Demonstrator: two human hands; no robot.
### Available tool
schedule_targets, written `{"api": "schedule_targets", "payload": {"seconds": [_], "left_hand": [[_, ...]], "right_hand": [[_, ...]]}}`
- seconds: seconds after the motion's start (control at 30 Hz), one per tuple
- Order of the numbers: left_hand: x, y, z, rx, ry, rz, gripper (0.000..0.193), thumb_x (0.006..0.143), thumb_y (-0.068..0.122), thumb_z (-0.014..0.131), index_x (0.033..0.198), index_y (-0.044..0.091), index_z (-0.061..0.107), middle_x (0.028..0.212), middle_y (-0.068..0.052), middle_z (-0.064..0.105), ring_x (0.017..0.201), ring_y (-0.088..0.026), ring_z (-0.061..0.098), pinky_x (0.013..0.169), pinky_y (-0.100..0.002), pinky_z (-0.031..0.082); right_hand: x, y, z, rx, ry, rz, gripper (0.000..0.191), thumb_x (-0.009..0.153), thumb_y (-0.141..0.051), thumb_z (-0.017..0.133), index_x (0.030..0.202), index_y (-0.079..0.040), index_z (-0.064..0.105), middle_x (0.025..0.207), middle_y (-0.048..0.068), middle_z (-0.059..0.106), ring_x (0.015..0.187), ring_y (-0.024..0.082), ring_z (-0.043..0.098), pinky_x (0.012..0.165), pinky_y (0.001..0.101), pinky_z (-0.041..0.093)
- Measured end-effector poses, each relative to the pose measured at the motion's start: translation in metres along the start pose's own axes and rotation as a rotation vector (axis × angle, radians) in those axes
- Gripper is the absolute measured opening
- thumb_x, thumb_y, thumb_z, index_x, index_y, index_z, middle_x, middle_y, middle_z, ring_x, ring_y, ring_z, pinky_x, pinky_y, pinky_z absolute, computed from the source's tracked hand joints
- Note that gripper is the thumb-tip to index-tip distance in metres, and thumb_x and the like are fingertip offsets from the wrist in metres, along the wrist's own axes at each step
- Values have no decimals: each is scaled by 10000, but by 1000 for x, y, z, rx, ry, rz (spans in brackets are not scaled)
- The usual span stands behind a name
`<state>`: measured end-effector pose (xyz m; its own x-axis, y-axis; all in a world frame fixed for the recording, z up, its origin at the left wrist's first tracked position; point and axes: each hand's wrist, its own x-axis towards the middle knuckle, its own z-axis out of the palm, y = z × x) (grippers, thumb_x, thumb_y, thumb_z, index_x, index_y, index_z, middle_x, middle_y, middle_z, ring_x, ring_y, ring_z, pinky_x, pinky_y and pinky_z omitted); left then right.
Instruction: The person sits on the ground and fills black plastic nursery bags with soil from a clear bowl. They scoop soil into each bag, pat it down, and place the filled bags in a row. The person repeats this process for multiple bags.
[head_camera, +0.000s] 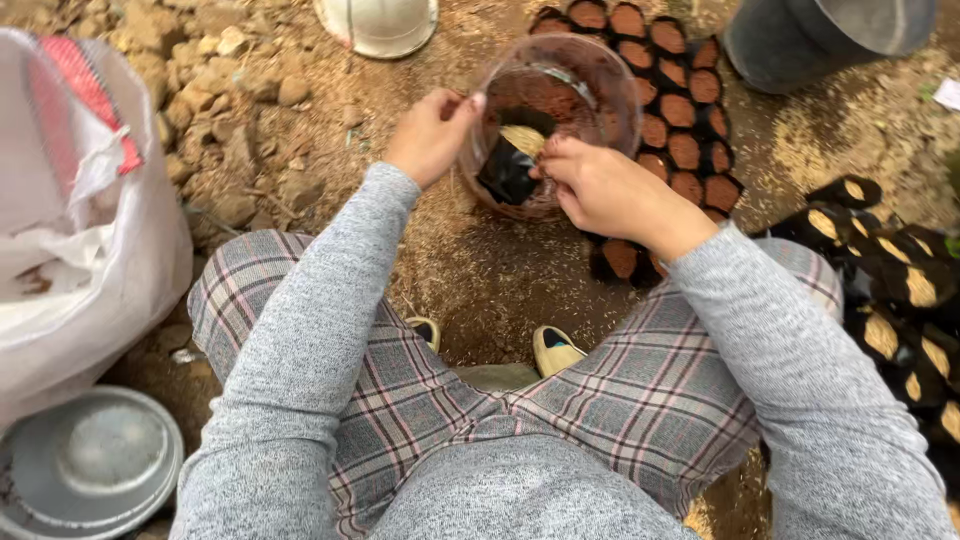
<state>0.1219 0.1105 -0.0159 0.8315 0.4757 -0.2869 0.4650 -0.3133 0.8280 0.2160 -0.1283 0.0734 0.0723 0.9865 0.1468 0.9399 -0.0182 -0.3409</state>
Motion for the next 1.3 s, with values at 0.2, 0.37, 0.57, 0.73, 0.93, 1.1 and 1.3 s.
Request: {"api": "schedule_targets", "payload": {"seconds": [0.2, 0.37, 0.57, 0.73, 0.93, 1.1, 1.3], "left_hand": [[-29, 5, -9, 2, 19, 177, 489, 989, 476, 604, 1192, 32, 632, 1058, -92, 719, 922, -201, 725, 807, -396, 615], [-44, 22, 6, 183, 103, 474, 348, 904, 244, 730, 1151, 17, 637, 1060, -106, 688, 918, -235, 708, 808, -381, 596], [-46, 31, 10, 411, 162, 862, 280, 787, -106, 605, 1001, 63, 667, 1045, -64, 668, 957, -267, 688, 722, -392, 592], [-40, 31, 18, 386, 138, 845, 195, 788, -137, 601, 861, 21, 690, 987, -70, 666, 906, -263, 682, 717, -388, 589], [-28, 23, 29, 389, 144, 798, 229, 840, -133, 609, 884, 19, 775, 1024, -109, 703, 960, -254, 695, 890, -368, 608], [-25, 19, 33, 381, 143, 764, 305, 853, -133, 607, 1061, 2, 783, 1084, -131, 729, 1005, -259, 689, 965, -373, 583], [-24, 21, 32, 354, 219, 744, 381, 824, -175, 588, 1115, -9, 771, 1119, -123, 726, 1046, -242, 680, 992, -359, 583]], "right_hand": [[-8, -13, -4, 12, -164, 74, 243, 829, -32, 661, 1049, 54, 719, 1164, 185, 675, 933, 368, 693, 816, 443, 575], [-10, -28, -2, -34, -214, 68, 237, 818, -34, 669, 1035, 33, 736, 1098, 149, 690, 916, 357, 693, 803, 446, 574], [-16, -26, -2, -71, -200, 68, 219, 798, -38, 681, 1000, 14, 746, 1063, 135, 704, 926, 342, 697, 807, 439, 575], [-24, -17, -8, -109, -158, 73, 193, 794, -34, 684, 970, 2, 754, 1039, 132, 713, 939, 340, 698, 814, 433, 582], [-23, -11, -15, 175, 48, 107, 169, 857, 33, 648, 987, 4, 753, 1117, 148, 699, 970, 289, 720, 841, 373, 605], [-15, -3, 3, 252, 216, 475, 244, 933, -159, 759, 1027, 43, 661, 1020, 140, 637, 857, 234, 722, 767, 349, 600], [0, 27, 25, 51, 181, 421, 284, 958, -239, 750, 956, 43, 720, 946, 140, 669, 837, 270, 660, 751, 423, 545]]}}
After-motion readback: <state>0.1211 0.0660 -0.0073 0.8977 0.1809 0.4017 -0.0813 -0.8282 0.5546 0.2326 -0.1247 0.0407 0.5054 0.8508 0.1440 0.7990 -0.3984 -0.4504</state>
